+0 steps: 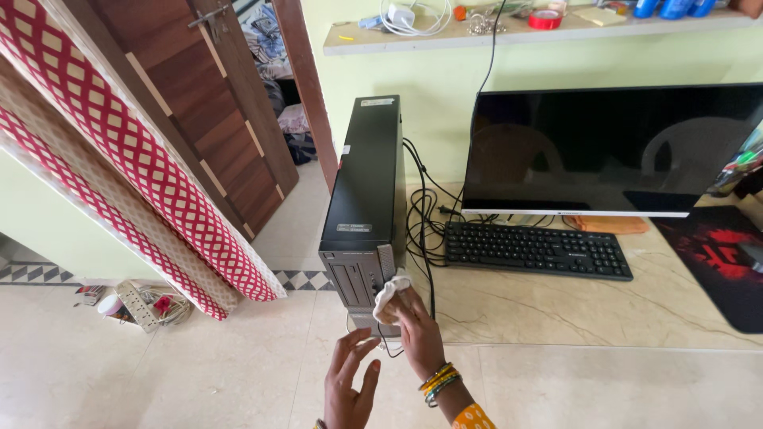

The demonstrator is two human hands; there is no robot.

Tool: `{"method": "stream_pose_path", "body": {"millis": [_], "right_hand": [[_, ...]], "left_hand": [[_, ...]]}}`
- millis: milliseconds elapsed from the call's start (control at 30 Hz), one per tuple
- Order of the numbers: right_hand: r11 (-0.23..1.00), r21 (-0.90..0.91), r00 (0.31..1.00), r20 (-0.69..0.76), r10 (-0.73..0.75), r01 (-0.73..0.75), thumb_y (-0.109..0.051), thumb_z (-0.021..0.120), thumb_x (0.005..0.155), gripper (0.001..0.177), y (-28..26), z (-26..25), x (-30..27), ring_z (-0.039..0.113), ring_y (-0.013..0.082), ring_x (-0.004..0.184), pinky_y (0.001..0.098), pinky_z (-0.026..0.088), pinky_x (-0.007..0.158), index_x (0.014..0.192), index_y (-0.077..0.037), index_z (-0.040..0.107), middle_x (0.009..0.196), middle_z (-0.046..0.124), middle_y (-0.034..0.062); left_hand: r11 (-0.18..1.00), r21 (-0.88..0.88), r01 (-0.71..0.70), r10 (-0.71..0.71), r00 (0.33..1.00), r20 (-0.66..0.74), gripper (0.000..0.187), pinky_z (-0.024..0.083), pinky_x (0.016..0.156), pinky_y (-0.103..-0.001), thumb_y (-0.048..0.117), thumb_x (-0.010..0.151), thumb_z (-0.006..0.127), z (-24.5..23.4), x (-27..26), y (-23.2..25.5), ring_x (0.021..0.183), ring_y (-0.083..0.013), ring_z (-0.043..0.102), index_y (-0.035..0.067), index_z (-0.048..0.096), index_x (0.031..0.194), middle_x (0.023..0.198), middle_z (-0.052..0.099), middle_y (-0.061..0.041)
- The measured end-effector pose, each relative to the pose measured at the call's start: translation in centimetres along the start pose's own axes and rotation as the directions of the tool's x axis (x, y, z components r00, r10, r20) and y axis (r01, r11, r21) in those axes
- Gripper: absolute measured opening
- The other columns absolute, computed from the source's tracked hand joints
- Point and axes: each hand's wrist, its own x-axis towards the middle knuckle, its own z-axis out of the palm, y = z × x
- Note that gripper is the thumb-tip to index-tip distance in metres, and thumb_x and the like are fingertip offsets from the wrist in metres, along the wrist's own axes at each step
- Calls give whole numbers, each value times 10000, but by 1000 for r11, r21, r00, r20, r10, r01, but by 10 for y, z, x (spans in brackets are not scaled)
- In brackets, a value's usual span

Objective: The person wipes the exterior of a black computer tower with a white cloth, cleaning the top, sides, and back. The person also wipes the power cable and briefly touches a pen holder on the desk.

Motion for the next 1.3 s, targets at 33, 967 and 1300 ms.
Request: {"method": "stream_pose_path", "body": {"millis": [33, 967, 1300], "right_hand": [[997, 26, 996, -51, -74, 76, 20, 596, 924, 450, -5, -8, 2, 693, 351, 1168, 368, 636, 896, 1350, -115, 649, 1522, 516, 168], [856, -256, 892, 80, -444, 449, 5, 686, 855, 439, -74, -79, 134, 628, 221, 1123, 380, 510, 1025, 1269, -139, 678, 1221, 676, -12], [937, -46, 934, 114, -340, 346, -71, 663, 935, 493, -65, -67, 137, 401, 325, 1469, 491, 340, 1200, 1414, -69, 546, 1504, 532, 127]], "left_hand": [[998, 31, -62, 62, 998, 1, 443, 542, 992, -443, 14, 850, 695, 0, 11, 6, 1277, -320, 615, 101, 688, 1285, 1398, 610, -166], [794, 393, -464, 442, 884, 150, 395, 418, 1171, -427, 32, 880, 690, -31, 182, -17, 1360, -307, 554, 62, 630, 1270, 1428, 614, -174], [858, 173, -483, 447, 870, 211, 537, 361, 1176, -464, -23, 810, 603, -35, 209, -22, 1365, -355, 516, -36, 583, 1346, 1442, 566, -227]]}}
